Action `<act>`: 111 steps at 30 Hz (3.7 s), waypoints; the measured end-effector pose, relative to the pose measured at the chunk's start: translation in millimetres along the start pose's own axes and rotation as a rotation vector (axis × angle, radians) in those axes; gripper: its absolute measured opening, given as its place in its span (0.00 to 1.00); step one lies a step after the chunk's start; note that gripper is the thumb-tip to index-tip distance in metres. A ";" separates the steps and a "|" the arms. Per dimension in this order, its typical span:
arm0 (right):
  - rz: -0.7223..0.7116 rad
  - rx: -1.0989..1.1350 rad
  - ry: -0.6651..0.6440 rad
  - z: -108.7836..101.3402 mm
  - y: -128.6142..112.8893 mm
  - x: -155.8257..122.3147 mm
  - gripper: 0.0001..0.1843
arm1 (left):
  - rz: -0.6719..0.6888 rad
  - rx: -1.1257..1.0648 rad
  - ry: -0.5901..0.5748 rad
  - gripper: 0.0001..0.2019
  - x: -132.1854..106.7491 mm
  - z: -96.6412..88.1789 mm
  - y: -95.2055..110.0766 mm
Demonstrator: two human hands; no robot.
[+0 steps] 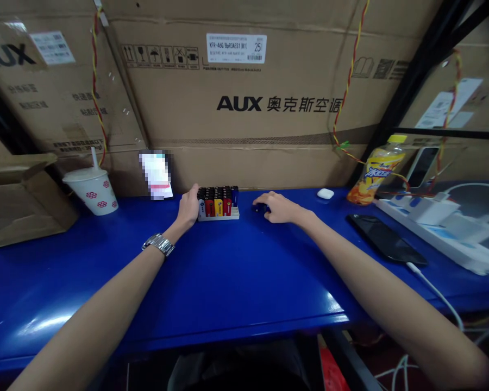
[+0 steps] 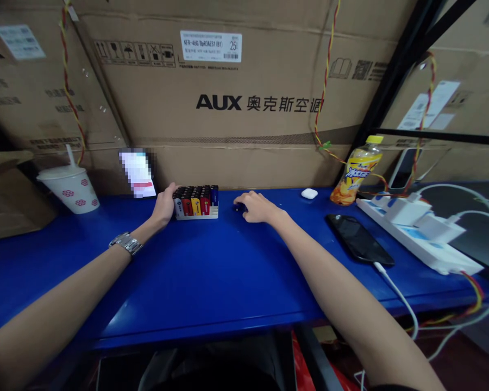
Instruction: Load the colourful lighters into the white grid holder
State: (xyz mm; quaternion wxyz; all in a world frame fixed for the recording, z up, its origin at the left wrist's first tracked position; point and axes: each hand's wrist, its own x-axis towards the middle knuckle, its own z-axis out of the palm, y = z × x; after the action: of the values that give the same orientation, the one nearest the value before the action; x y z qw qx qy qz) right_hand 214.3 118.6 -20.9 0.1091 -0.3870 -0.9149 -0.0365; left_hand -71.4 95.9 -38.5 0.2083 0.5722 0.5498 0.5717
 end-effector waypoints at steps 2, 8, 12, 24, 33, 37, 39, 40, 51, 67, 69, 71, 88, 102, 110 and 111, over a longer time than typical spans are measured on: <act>0.013 -0.061 0.005 -0.5 -4.8 0.9 0.29 | -0.017 -0.006 0.008 0.23 -0.3 0.3 0.5; -0.011 -0.149 -0.041 -4.0 -14.5 1.8 0.25 | -0.018 0.029 0.025 0.23 -2.6 1.3 4.4; -0.062 -0.128 -0.002 -2.7 -16.0 3.9 0.19 | 0.013 0.066 0.022 0.22 -4.3 1.0 7.8; 0.155 0.771 0.408 7.3 -37.7 13.1 0.14 | 0.069 0.102 0.120 0.17 -10.4 6.0 18.8; 0.384 0.530 0.457 5.8 -43.9 14.8 0.20 | 0.073 0.120 0.108 0.15 -11.3 5.6 16.9; 0.364 0.496 0.457 5.3 -44.6 16.5 0.17 | 0.073 0.129 0.112 0.15 -12.3 5.8 18.5; 0.355 0.495 0.470 5.7 -44.7 16.4 0.17 | 0.072 0.130 0.114 0.15 -12.9 5.9 19.6; 0.354 0.492 0.478 6.0 -44.8 16.0 0.18 | 0.071 0.129 0.115 0.15 -13.2 5.8 20.1; 0.277 0.933 0.359 13.0 -34.9 17.1 0.34 | 0.066 0.146 0.100 0.14 -12.8 3.9 19.6; 0.111 1.003 0.502 16.2 -38.1 21.4 0.15 | 0.109 0.173 0.076 0.14 -15.8 6.6 22.0; 0.110 0.966 0.469 16.9 -40.0 21.7 0.13 | 0.107 0.179 0.064 0.14 -16.8 7.7 24.0; 0.123 0.875 0.445 16.3 -41.6 21.1 0.12 | 0.104 0.181 0.053 0.14 -17.4 8.3 25.4; 0.170 0.062 0.198 -14.8 -36.2 8.3 0.15 | 0.102 0.194 0.038 0.15 -18.7 8.0 26.4; 0.137 -0.058 -0.147 -24.8 -4.8 -2.1 0.13 | 0.104 0.203 0.042 0.14 -18.9 7.0 28.0; 0.110 0.444 0.214 -27.0 -17.2 0.6 0.07 | 0.116 0.202 0.037 0.14 -18.0 6.9 25.6; 0.116 0.452 0.195 -26.3 -16.0 0.0 0.07 | 0.116 0.205 0.038 0.14 -18.1 6.8 25.6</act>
State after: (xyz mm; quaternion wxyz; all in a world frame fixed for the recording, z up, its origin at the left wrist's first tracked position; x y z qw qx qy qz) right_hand 207.4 103.4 5.0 0.2825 -0.3991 -0.8613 0.1381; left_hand -50.7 75.0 -25.7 0.1050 0.6104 0.5752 0.5344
